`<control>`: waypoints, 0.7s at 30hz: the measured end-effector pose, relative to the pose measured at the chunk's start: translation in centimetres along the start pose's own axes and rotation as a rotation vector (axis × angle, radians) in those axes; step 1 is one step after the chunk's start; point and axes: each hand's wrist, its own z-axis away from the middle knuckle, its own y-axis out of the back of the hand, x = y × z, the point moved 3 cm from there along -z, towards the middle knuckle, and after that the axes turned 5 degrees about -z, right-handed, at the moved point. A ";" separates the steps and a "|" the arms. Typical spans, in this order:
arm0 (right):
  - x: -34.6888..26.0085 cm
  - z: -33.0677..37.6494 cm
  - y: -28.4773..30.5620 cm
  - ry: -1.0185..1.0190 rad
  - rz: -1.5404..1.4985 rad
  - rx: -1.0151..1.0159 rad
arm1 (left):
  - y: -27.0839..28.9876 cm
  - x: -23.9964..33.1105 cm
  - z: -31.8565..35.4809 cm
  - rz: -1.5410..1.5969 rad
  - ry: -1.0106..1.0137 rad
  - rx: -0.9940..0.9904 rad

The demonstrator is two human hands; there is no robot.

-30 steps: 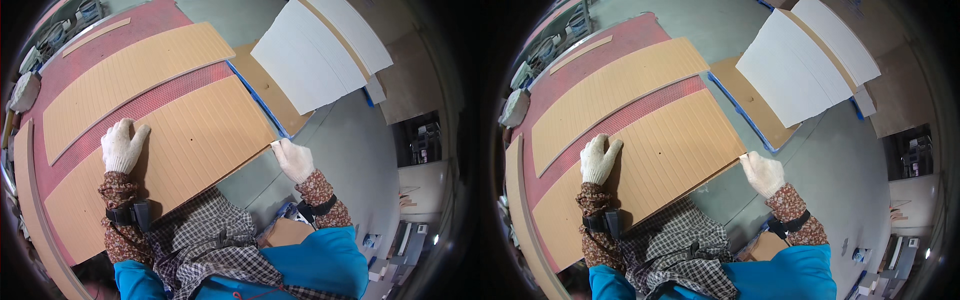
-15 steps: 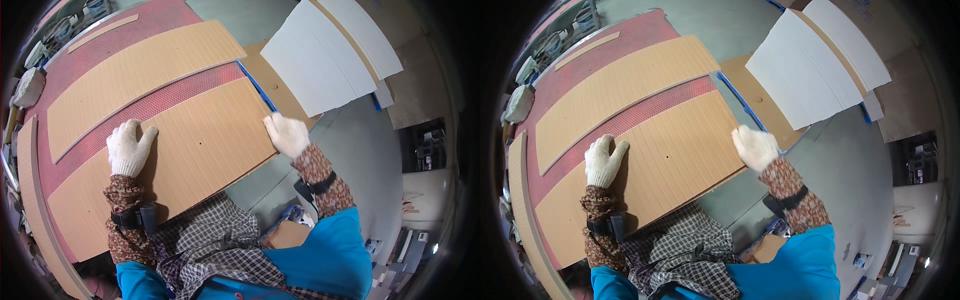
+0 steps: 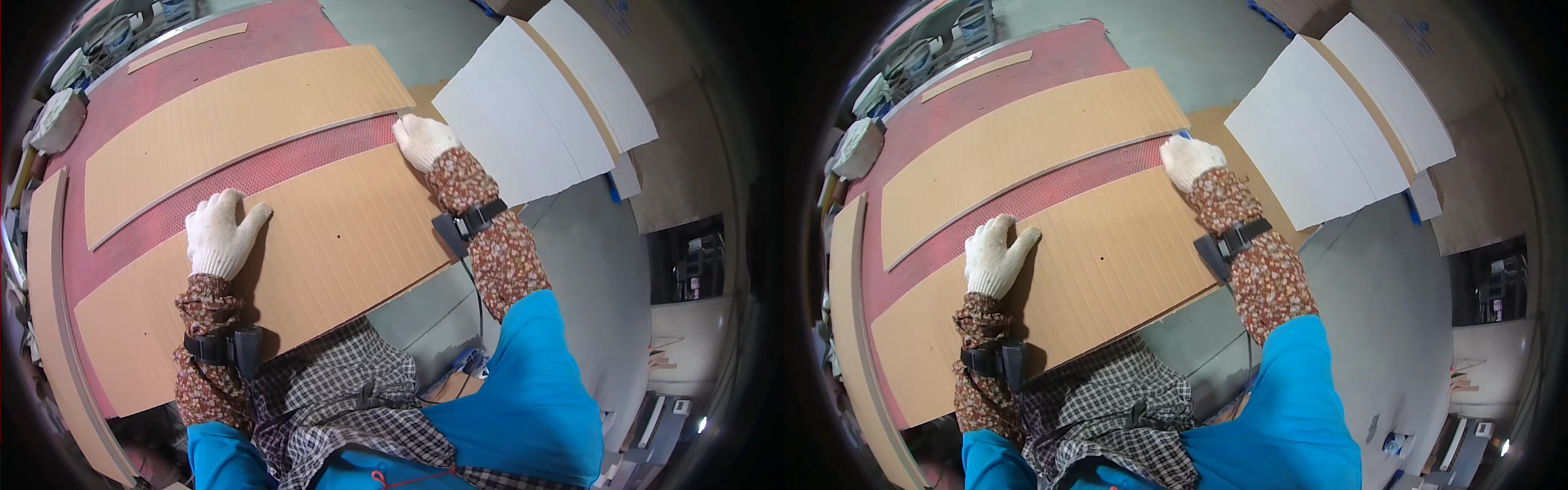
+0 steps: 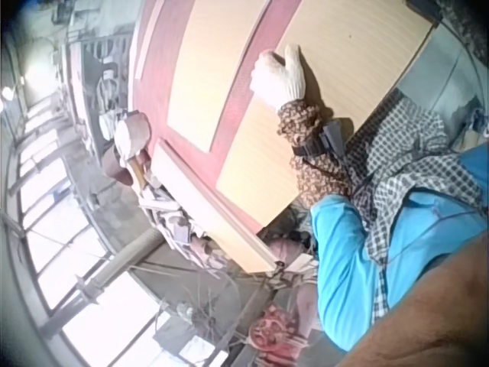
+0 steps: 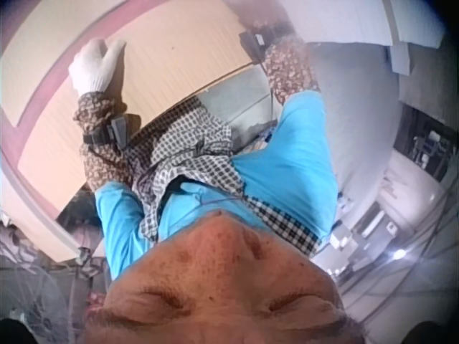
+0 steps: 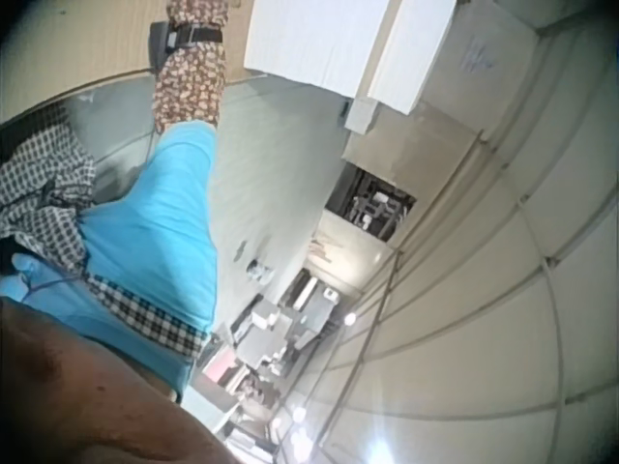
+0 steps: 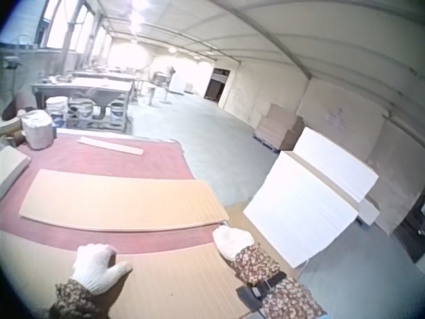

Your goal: Sanding the edges and surfaces of wood panels with a small sanding block.

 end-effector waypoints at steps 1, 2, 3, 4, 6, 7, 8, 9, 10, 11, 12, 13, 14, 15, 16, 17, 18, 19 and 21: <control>-0.9 1.4 1.1 -0.015 0.015 -0.047 | 0.0 -0.1 0.1 0.001 0.007 -0.004; -1.0 2.5 0.9 -0.007 0.015 -0.047 | 0.0 -0.3 0.2 0.002 0.013 -0.009; -0.1 3.9 0.8 -0.020 0.018 -0.036 | -0.2 0.0 0.1 0.009 0.005 -0.013; 0.6 5.3 0.6 -0.024 0.018 -0.029 | -0.2 -0.1 0.1 0.000 -0.003 -0.012; 2.4 9.2 0.5 0.011 0.054 -0.031 | -0.3 0.1 0.1 -0.004 -0.020 -0.015; 3.0 11.3 0.1 0.051 0.083 -0.034 | -0.6 0.0 0.0 0.004 -0.019 -0.001; 2.5 13.2 0.6 0.020 0.070 -0.056 | -0.4 -0.3 0.1 0.006 -0.011 0.018; 2.3 15.3 1.2 -0.018 0.061 -0.078 | -0.4 -0.4 0.0 0.012 -0.010 0.007; 2.3 17.5 1.3 0.131 0.114 0.013 | -0.3 -0.5 0.1 0.012 -0.008 0.006; 2.7 19.3 1.5 0.017 0.070 -0.007 | -0.3 -0.5 0.1 0.005 -0.022 0.041; 3.1 20.9 1.6 0.017 0.070 -0.007 | -0.1 -0.6 0.2 -0.005 -0.032 0.079; 3.7 22.6 1.5 0.031 0.085 -0.012 | -0.1 -0.4 0.1 -0.004 -0.027 0.057; 4.1 24.2 1.2 0.046 0.100 -0.017 | -0.3 -0.5 0.1 -0.001 -0.030 0.055; 4.4 25.8 0.5 0.047 0.098 -0.015 | -0.3 -0.6 0.1 0.000 -0.018 0.043; 4.9 27.3 -0.4 0.029 0.103 -0.077 | -0.6 -0.7 -0.1 0.005 -0.010 0.029; 5.2 28.0 -1.1 0.012 0.106 -0.138 | -0.6 -0.7 -0.2 0.007 -0.011 0.029; 5.0 28.1 -0.9 0.012 0.108 -0.142 | -0.6 -0.5 -0.1 -0.005 -0.036 0.056; 4.7 28.1 -0.3 0.000 0.081 -0.063 | -0.6 -0.4 0.0 -0.018 -0.060 0.084; 3.4 28.0 0.8 -0.014 0.048 0.009 | -0.2 -0.4 0.2 -0.015 -0.035 0.064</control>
